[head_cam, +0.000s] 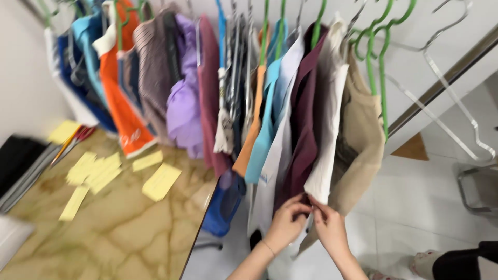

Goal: The person hangs a beige top, a white top, and a black top on a clothing rack using hangers. They then take a grey t-shirt from the rack, lay it on a table, and fold it neatly.

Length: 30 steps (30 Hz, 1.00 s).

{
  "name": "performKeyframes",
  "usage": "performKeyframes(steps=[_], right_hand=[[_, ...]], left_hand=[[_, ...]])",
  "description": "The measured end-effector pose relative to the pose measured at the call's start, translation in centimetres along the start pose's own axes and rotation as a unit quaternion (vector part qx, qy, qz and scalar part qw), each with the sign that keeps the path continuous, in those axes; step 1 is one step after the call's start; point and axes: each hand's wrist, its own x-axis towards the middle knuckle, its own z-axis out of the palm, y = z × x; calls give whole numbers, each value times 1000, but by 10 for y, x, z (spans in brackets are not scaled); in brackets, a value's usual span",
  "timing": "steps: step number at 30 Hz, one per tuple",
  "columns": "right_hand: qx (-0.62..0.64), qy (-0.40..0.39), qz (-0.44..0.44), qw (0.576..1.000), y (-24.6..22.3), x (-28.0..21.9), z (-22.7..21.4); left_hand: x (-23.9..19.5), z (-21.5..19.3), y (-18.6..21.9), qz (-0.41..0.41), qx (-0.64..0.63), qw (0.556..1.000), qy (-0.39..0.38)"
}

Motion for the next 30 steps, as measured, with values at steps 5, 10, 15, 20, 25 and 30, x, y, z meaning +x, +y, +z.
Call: performKeyframes(steps=[5, 10, 15, 20, 25, 30], right_hand=[[137, -128, 22, 982, -44, -68, 15], [205, -219, -4, 954, -62, -88, 38], [293, -257, -72, 918, -74, -71, 95], [249, -317, -100, 910, -137, -84, 165], [226, -412, -108, 876, -216, -144, 233], [210, -469, -104, 852, -273, -179, 281]], left_hand=[[-70, -65, -19, 37, -45, 990, 132], [-155, -147, -50, 35, -157, 940, 302], [-260, -212, -72, -53, -184, 864, 466], [-378, -272, -60, -118, -176, 785, 582], [-485, -327, -91, -86, -170, 717, 670], [-544, -360, -76, -145, -176, 663, 713]])
